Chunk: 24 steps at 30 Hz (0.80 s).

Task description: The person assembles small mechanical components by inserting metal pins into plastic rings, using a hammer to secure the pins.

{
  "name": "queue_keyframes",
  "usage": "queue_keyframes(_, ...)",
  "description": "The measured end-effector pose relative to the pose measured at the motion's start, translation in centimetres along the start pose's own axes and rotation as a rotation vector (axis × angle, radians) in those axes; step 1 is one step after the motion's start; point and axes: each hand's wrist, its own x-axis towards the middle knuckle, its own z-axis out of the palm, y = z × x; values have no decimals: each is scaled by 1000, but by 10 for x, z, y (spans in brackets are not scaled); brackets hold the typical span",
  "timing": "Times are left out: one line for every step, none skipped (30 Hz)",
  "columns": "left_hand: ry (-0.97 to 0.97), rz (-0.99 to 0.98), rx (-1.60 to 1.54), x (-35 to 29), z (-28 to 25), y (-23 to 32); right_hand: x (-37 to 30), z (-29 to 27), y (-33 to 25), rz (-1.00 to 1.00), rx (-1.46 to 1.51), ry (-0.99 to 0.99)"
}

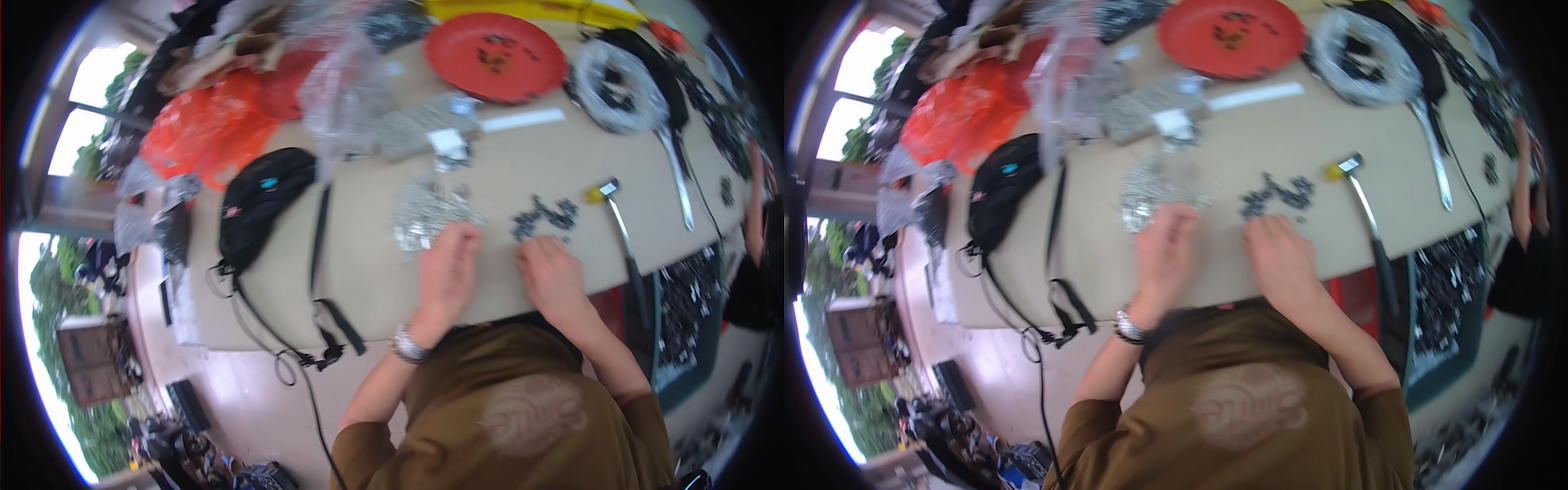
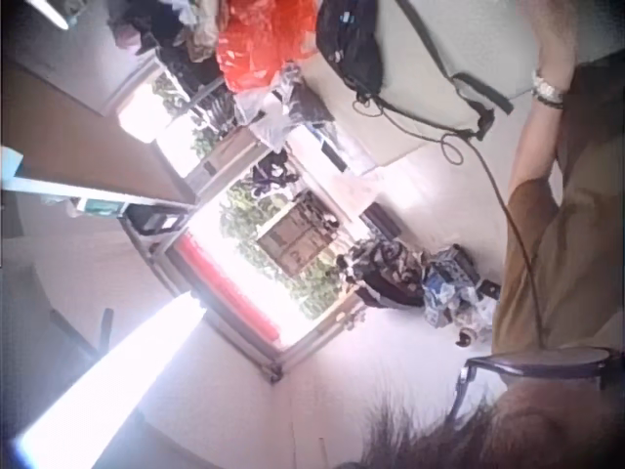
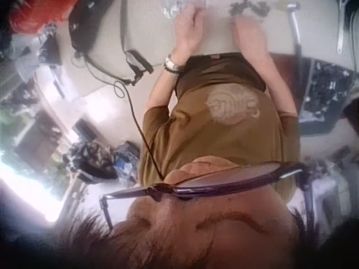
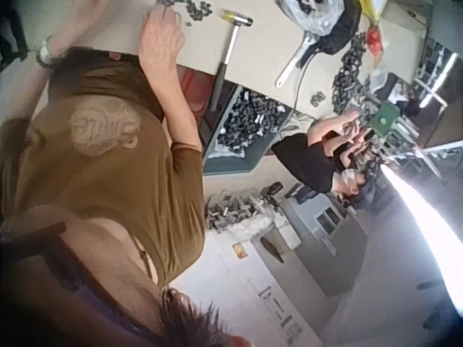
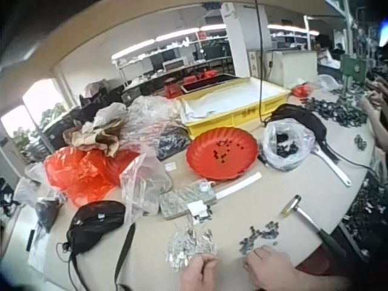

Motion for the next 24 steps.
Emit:
queue_keyframes(-22,-204,-167,-1,-6,6,1,1,-1,19,-11,-20)
queue_keyframes(-20,-318,-507,-3,-8,4,2,-1,-4,10,1,-25)
queue_keyframes(-12,-430,-843,0,-7,-2,7,-1,-4,-5,12,-23)
queue_keyframes(-49,-443,-869,1,-8,-6,9,0,-5,32,-14,-28)
queue_keyframes(-77,-551,-1085,1,-8,-8,8,0,-4,48,35,-1)
queue_keyframes(-93,-660,-1290,1,-10,-10,9,1,-4,51,91,29)
queue_keyframes(-115,-672,-1301,2,-8,-9,8,1,0,72,78,28)
queue_keyframes(-140,-700,-1385,2,-5,-6,7,1,4,78,92,43)
queue_keyframes(-160,-727,-1469,2,-4,-4,5,1,8,80,108,56)
queue_keyframes(-176,-739,-1476,1,-3,-3,3,2,9,97,99,55)
queue_keyframes(-187,-755,-1494,2,-2,-2,2,2,11,89,159,117)
queue_keyframes(-194,-774,-1515,0,-1,-1,-1,2,13,78,218,174)
queue_keyframes(-160,-793,-1508,-1,0,2,-3,-2,16,94,208,170)
queue_keyframes(-174,-807,-1515,-2,1,4,-4,-9,19,123,265,214)
queue_keyframes(-158,-777,-1459,-2,1,6,-5,-16,22,149,322,261)
queue_keyframes(-143,-746,-1403,-2,1,7,-8,-22,28,165,313,261)
queue_keyframes(-152,-722,-1343,-4,3,8,-12,-29,34,200,288,279)
queue_keyframes(-166,-731,-1344,-4,5,8,-15,-33,40,235,266,300)
queue_keyframes(-192,-676,-1204,-4,8,7,-18,-36,45,252,284,321)
queue_keyframes(-217,-619,-1064,-5,10,7,-23,-38,47,265,281,323)
queue_keyframes(-227,-624,-1064,-5,14,10,-26,-40,50,288,299,322)
queue_keyframes(-194,-582,-878,-4,20,17,-30,-41,51,311,318,322)
queue_keyframes(-160,-536,-693,-4,24,20,-33,-41,51,321,317,323)
queue_keyframes(-167,-539,-692,-4,28,19,-37,-41,51,328,319,298)
